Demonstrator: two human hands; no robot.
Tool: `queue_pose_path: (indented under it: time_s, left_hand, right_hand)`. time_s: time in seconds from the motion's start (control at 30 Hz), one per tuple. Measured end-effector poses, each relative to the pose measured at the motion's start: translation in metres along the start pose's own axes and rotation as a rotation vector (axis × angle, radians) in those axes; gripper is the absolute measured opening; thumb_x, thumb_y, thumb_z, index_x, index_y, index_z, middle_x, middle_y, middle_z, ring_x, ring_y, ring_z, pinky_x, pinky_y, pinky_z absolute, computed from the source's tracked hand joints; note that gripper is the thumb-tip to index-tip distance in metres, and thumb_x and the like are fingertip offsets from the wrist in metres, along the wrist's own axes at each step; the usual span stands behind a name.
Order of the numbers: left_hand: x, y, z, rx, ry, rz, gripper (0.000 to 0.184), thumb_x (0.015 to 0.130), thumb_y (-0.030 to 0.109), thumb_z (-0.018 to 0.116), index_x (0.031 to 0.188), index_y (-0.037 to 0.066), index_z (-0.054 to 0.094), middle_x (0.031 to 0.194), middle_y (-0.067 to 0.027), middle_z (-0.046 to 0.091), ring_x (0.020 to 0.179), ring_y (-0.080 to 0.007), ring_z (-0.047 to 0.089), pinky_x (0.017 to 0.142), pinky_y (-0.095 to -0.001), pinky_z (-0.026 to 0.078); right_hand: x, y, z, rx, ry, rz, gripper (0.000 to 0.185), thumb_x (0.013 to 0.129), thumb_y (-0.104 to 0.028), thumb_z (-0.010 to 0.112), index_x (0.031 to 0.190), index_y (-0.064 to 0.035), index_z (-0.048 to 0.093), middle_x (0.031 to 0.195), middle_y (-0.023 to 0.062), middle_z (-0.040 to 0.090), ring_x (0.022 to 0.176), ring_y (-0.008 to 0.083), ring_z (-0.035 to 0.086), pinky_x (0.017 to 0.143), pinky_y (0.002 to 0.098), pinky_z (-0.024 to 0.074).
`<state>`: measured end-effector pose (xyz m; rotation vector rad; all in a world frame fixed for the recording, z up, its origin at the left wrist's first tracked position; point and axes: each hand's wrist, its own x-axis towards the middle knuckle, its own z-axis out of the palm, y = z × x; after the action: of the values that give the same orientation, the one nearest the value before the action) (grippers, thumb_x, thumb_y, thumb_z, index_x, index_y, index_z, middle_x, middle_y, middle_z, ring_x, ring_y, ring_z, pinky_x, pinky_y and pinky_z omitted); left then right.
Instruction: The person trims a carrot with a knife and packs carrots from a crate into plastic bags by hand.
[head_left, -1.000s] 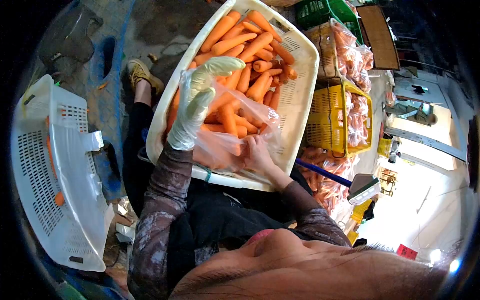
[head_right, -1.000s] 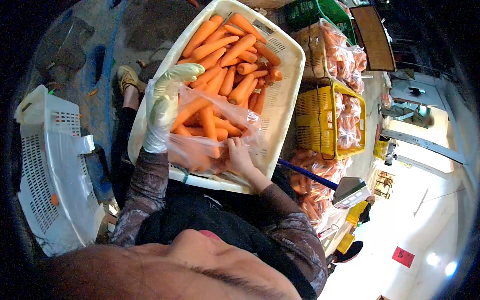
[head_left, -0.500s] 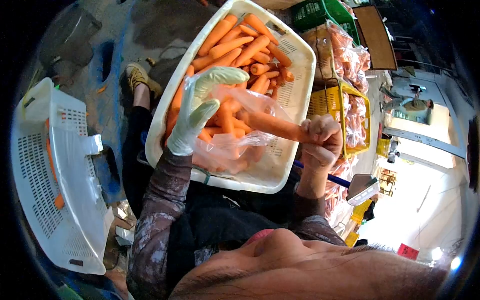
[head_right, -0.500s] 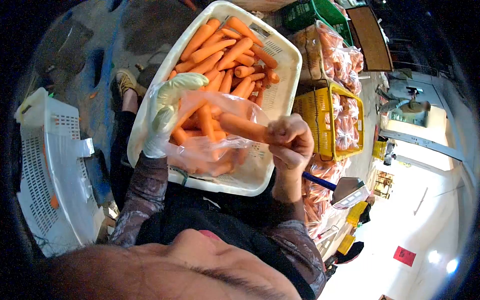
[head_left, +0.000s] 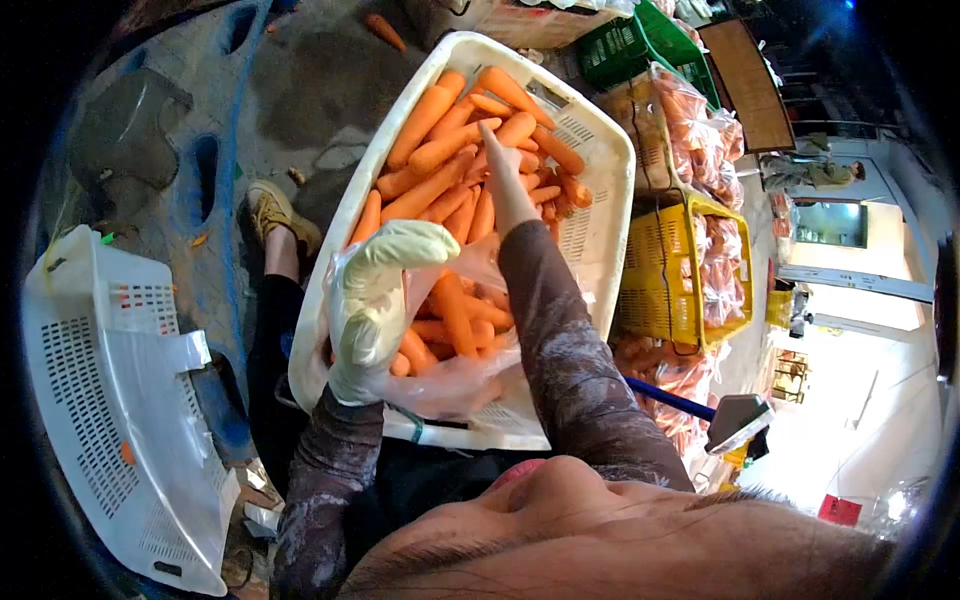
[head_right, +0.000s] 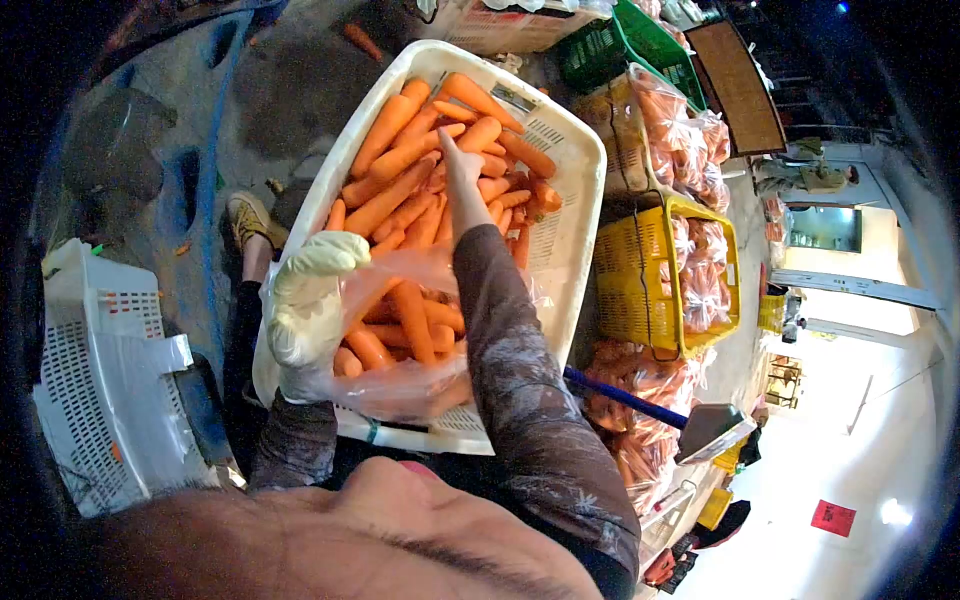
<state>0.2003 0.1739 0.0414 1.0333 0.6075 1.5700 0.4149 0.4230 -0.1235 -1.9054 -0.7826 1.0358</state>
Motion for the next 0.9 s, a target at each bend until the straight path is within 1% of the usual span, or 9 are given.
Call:
queue_pose_path:
  time_s: [0.1,0.23,0.3,0.4,0.5,0.57,0.67,0.77,0.9]
  left_hand:
    - [0.001,-0.005,-0.002,-0.002,-0.001,0.008,0.063,0.081,0.051,0.058,0.114,-0.003,0.058,0.113,-0.0134,0.06,0.108,-0.0207,0.055,0.098,-0.0324,0.036]
    - [0.001,-0.011,-0.004,-0.011,0.018,0.021,0.063,0.082,0.05,0.058,0.114,-0.003,0.057,0.113,-0.0134,0.06,0.108,-0.0207,0.054,0.098,-0.0321,0.036]
    - [0.003,-0.013,-0.004,-0.025,0.036,0.032,0.063,0.082,0.05,0.059,0.115,-0.003,0.057,0.114,-0.0134,0.06,0.108,-0.0207,0.054,0.098,-0.0319,0.036]
    - [0.009,-0.021,-0.003,-0.072,0.063,0.071,0.062,0.082,0.049,0.059,0.115,-0.003,0.057,0.114,-0.0134,0.06,0.108,-0.0208,0.054,0.098,-0.0317,0.037]
    - [0.012,-0.032,-0.003,-0.12,0.081,0.103,0.062,0.082,0.049,0.059,0.115,-0.004,0.057,0.114,-0.0134,0.06,0.108,-0.0208,0.054,0.098,-0.0315,0.037]
    - [0.011,-0.034,-0.002,-0.111,0.121,0.084,0.063,0.082,0.05,0.058,0.113,-0.004,0.057,0.115,-0.0153,0.059,0.109,-0.0227,0.054,0.099,-0.0332,0.036]
    - [0.011,-0.032,0.0,-0.086,0.173,0.052,0.066,0.081,0.053,0.056,0.112,-0.004,0.057,0.116,-0.018,0.059,0.111,-0.0251,0.054,0.1,-0.0354,0.035]
    - [0.014,-0.023,0.003,-0.07,0.179,0.058,0.068,0.081,0.055,0.055,0.113,-0.005,0.057,0.117,-0.0192,0.058,0.112,-0.0259,0.054,0.101,-0.0361,0.035]
    - [0.018,-0.013,0.004,-0.052,0.199,0.065,0.071,0.081,0.057,0.054,0.115,-0.006,0.055,0.118,-0.0209,0.057,0.114,-0.0269,0.053,0.102,-0.037,0.035]
  right_hand:
    - [-0.006,-0.023,0.036,-0.063,0.25,0.275,0.112,0.057,-0.043,0.085,0.131,0.0128,0.023,0.116,0.0262,0.053,0.101,0.0291,0.059,0.086,0.0331,0.0486]
    - [0.016,-0.001,0.047,0.251,0.275,0.232,0.097,0.057,-0.03,0.083,0.126,0.0099,0.027,0.121,0.0227,0.05,0.104,0.0297,0.057,0.088,0.031,0.0476]
    - [0.018,0.002,0.031,0.594,0.119,0.186,0.056,0.06,-0.021,0.077,0.103,0.0055,0.053,0.094,0.0148,0.059,0.08,0.0264,0.059,0.073,0.0357,0.05]
    - [-0.014,-0.013,-0.016,0.902,-0.187,0.049,0.017,0.065,-0.008,0.066,0.079,-0.004,0.058,0.073,0.0082,0.056,0.067,0.0231,0.058,0.06,0.0371,0.0516]
    - [-0.051,-0.034,-0.075,0.735,-0.204,-0.268,0.016,0.069,-0.007,0.058,0.084,-0.0033,0.056,0.076,0.0076,0.056,0.07,0.0242,0.058,0.067,0.0346,0.0496]
    - [-0.096,-0.062,-0.098,0.811,-0.258,-0.462,0.042,0.067,-0.008,0.056,0.108,-0.0009,0.049,0.1,0.0109,0.052,0.093,0.0255,0.052,0.086,0.0363,0.0433]
    - [-0.142,-0.082,-0.135,0.753,-0.748,-0.676,0.049,0.071,-0.019,0.064,0.114,-0.0031,0.046,0.101,0.0087,0.05,0.092,0.0238,0.052,0.086,0.0386,0.0445]
    - [-0.187,-0.078,-0.163,-0.111,-0.607,-0.772,0.057,0.067,-0.024,0.076,0.113,-0.0024,0.049,0.103,0.0095,0.054,0.092,0.0205,0.054,0.081,0.0347,0.0468]
    - [-0.242,-0.094,-0.131,-0.948,-0.941,-0.989,0.078,0.056,-0.014,0.077,0.127,-0.0024,0.047,0.121,0.0144,0.056,0.114,0.029,0.052,0.098,0.0399,0.038]
